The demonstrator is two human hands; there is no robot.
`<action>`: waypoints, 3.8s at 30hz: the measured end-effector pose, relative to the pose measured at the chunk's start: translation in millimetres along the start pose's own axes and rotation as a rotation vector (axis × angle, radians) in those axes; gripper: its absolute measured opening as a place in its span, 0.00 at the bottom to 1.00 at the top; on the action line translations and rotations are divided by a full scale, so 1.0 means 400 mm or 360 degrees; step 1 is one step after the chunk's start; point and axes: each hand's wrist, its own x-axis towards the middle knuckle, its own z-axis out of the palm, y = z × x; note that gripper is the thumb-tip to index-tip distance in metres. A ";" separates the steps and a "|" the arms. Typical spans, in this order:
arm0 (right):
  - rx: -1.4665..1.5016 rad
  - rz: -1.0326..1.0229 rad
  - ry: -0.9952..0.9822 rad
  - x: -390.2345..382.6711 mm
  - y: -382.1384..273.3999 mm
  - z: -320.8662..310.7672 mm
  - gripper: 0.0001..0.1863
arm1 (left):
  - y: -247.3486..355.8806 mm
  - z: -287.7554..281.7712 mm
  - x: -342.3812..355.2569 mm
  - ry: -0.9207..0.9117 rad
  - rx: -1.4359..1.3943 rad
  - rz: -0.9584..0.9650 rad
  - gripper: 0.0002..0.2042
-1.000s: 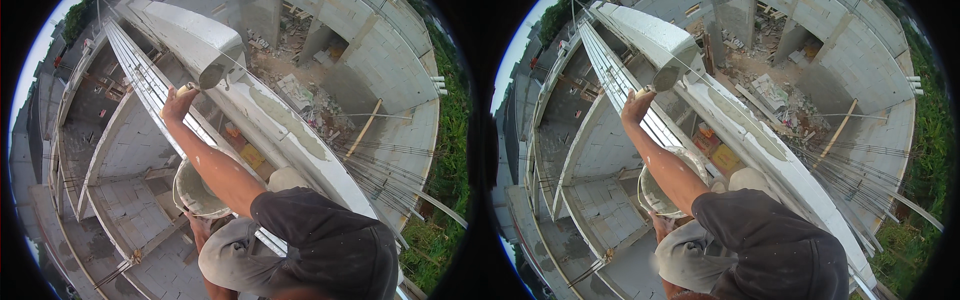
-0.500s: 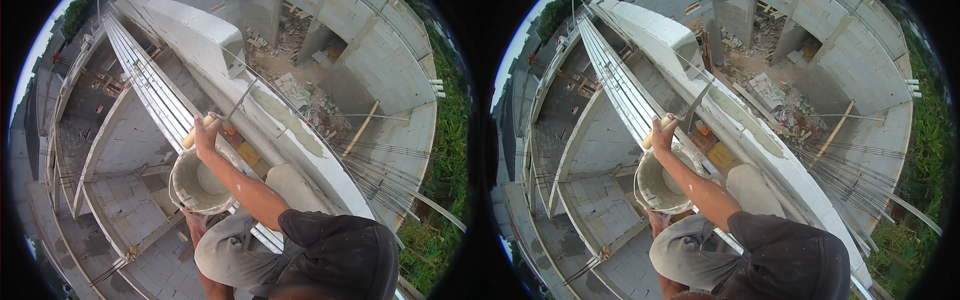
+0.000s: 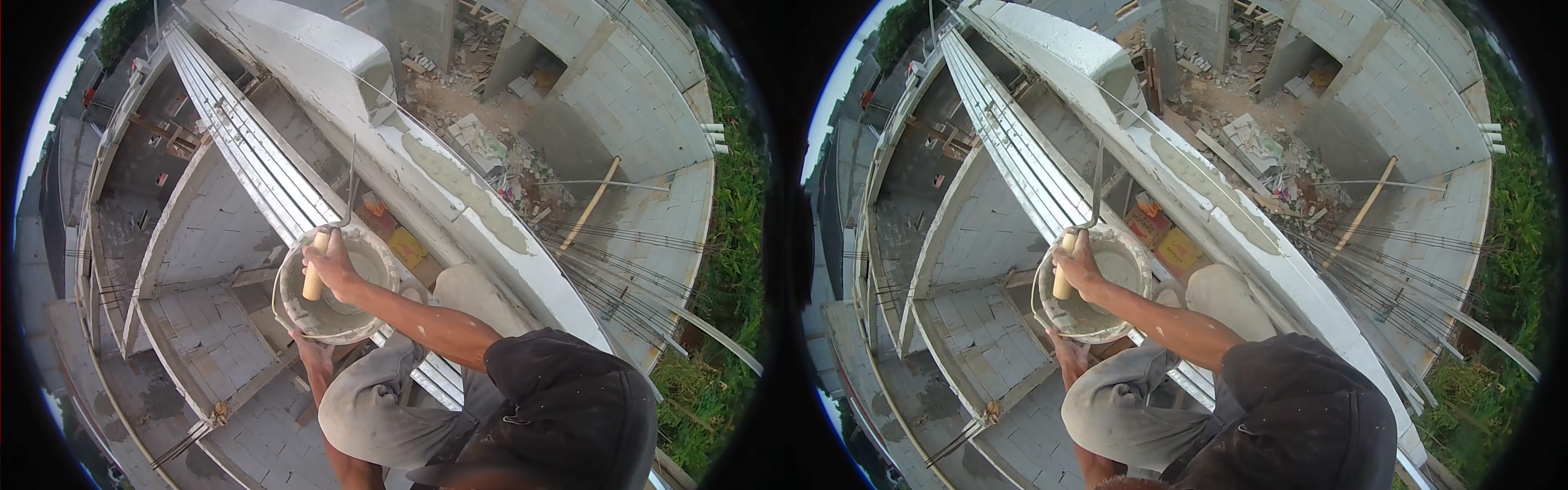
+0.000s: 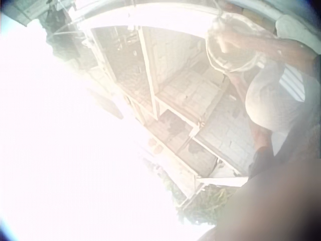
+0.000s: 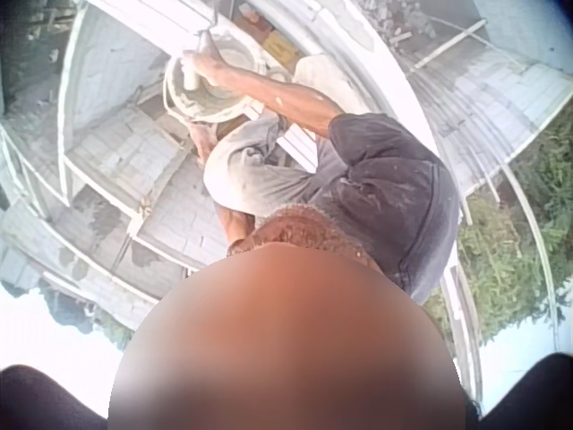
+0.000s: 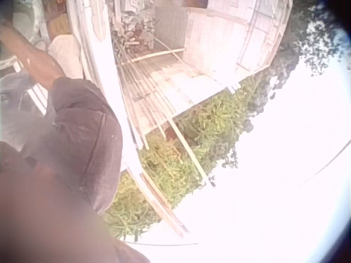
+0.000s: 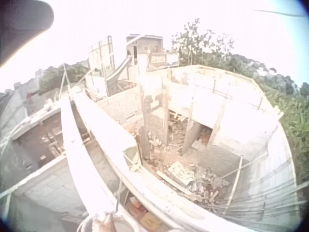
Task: The person applies mortar from a bucket onto a wall with a trowel, then lays concrete blocks onto the mortar by hand.
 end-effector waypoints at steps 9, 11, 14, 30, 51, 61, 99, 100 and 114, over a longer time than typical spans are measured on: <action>-0.2816 -0.0243 -0.0632 -0.199 -0.102 -0.382 0.23 | 0.103 0.137 0.057 -0.0307 0.0501 0.0260 0.31; -0.3078 -0.0238 -0.0590 -0.189 -0.096 -0.367 0.22 | 0.110 0.133 0.054 -0.0375 0.0596 0.0308 0.31; -0.3325 -0.0220 -0.0323 -0.159 -0.034 -0.361 0.16 | 0.095 0.151 0.006 -0.0492 0.0677 0.0344 0.31; -0.1948 0.0319 -0.0340 -0.235 0.038 -0.371 0.24 | 0.093 0.125 -0.003 -0.0452 0.0660 0.0242 0.34; 0.0122 0.0124 -0.0136 -0.266 -0.135 -0.207 0.27 | 0.064 0.079 0.008 -0.0351 0.0278 0.0163 0.34; 0.0000 -0.1013 0.0975 0.283 -0.211 0.112 0.29 | 0.062 0.114 -0.010 -0.0433 0.0292 0.0185 0.34; -0.0072 -0.0029 0.0156 -0.115 -0.020 0.030 0.25 | 0.062 0.145 0.008 -0.0458 0.0458 0.0189 0.33; -0.0235 0.0154 0.0058 -0.179 -0.027 -0.051 0.24 | 0.059 0.118 0.021 -0.0507 0.0373 0.0183 0.33; -0.3430 -0.0373 -0.0272 -0.147 -0.148 -0.395 0.13 | 0.076 0.219 -0.010 -0.0525 0.0888 0.0396 0.35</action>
